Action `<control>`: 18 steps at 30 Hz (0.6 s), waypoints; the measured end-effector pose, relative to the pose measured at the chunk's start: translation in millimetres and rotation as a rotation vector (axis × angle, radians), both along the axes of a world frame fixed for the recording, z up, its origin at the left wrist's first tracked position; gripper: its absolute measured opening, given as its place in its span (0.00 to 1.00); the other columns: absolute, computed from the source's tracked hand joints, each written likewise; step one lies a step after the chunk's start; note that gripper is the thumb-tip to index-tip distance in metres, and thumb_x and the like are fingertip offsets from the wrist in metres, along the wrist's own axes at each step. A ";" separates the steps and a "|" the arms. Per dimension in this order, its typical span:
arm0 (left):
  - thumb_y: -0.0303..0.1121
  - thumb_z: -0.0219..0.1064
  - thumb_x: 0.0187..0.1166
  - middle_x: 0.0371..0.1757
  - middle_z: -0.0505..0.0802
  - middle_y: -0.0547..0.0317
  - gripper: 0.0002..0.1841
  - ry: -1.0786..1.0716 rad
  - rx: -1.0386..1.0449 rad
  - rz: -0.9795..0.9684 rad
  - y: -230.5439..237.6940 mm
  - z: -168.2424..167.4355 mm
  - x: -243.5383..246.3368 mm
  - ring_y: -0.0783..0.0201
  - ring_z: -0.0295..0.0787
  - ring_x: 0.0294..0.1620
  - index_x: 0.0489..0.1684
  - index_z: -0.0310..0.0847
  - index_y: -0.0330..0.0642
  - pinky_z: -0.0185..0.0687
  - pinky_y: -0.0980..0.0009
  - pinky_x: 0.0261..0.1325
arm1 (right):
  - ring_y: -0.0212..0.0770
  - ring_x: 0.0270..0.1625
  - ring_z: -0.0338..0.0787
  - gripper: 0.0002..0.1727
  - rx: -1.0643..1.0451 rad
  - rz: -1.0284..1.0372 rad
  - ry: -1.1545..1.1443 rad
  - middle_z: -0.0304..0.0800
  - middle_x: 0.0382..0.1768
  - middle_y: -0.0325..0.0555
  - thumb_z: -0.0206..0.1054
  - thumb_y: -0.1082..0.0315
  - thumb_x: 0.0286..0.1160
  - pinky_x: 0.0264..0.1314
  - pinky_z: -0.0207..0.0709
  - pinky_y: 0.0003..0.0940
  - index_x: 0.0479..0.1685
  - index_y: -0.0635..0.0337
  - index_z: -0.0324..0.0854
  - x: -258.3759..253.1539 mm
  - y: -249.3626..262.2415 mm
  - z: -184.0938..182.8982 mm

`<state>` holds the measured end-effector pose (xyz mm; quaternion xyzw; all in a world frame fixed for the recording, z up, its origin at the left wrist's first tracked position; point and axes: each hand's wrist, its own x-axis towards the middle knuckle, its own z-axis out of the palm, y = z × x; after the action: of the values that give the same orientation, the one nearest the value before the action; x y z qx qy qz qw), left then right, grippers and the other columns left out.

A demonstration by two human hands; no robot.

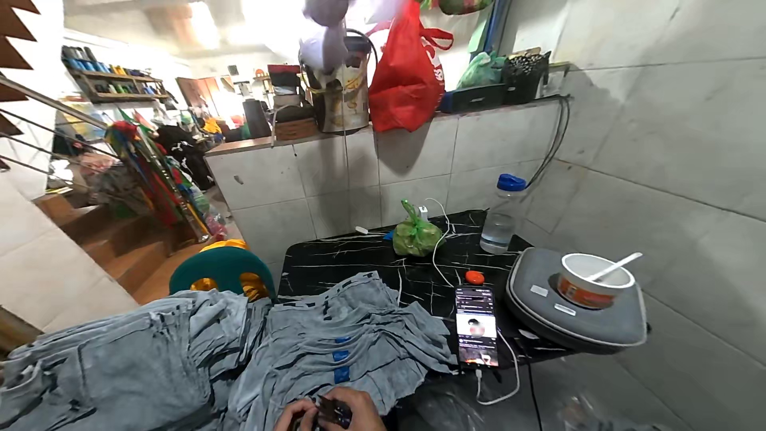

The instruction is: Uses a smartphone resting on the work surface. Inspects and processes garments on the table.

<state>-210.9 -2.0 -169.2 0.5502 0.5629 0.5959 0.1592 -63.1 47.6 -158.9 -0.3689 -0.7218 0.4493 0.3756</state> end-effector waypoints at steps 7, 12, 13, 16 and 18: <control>0.17 0.62 0.74 0.39 0.92 0.55 0.07 -0.051 -0.074 -0.094 -7.3 9.3 -7.0 0.74 0.89 0.42 0.43 0.83 0.24 0.88 0.75 0.51 | 0.47 0.41 0.96 0.15 0.371 -0.154 -0.168 0.94 0.49 0.50 0.77 0.71 0.64 0.39 0.90 0.48 0.53 0.56 0.93 -9.1 -11.9 6.6; 0.16 0.61 0.71 0.41 0.92 0.57 0.08 -0.098 -0.065 -0.139 -8.1 8.9 -10.2 0.73 0.90 0.43 0.44 0.83 0.26 0.89 0.72 0.54 | 0.47 0.28 0.93 0.12 0.497 -0.176 -0.200 0.94 0.51 0.53 0.74 0.76 0.63 0.25 0.87 0.46 0.46 0.59 0.93 -11.3 -15.1 4.9; 0.15 0.61 0.71 0.41 0.93 0.57 0.08 -0.113 -0.062 -0.140 -8.4 9.0 -9.4 0.72 0.91 0.44 0.45 0.82 0.25 0.89 0.72 0.55 | 0.47 0.28 0.93 0.12 0.499 -0.183 -0.205 0.94 0.49 0.53 0.73 0.77 0.62 0.25 0.86 0.46 0.46 0.59 0.92 -11.3 -14.6 4.7; 0.14 0.63 0.68 0.47 0.93 0.49 0.17 -0.150 -0.095 -0.144 -9.3 8.5 -6.0 0.67 0.93 0.47 0.57 0.76 0.21 0.91 0.66 0.56 | 0.50 0.28 0.92 0.13 0.413 -0.158 -0.289 0.90 0.48 0.56 0.71 0.78 0.62 0.25 0.86 0.49 0.48 0.62 0.88 -10.6 -12.3 7.8; 0.15 0.67 0.66 0.50 0.91 0.45 0.25 -0.125 -0.144 -0.143 -8.8 8.9 -2.4 0.65 0.92 0.47 0.67 0.71 0.21 0.91 0.65 0.55 | 0.55 0.33 0.93 0.16 0.256 -0.077 -0.391 0.87 0.57 0.59 0.69 0.77 0.66 0.33 0.87 0.54 0.54 0.63 0.84 -9.1 -10.0 14.6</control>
<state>-213.2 -10.8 -160.3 0.5377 0.5526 0.5743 0.2752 -72.2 37.6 -144.3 -0.4254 -0.8174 0.2594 0.2891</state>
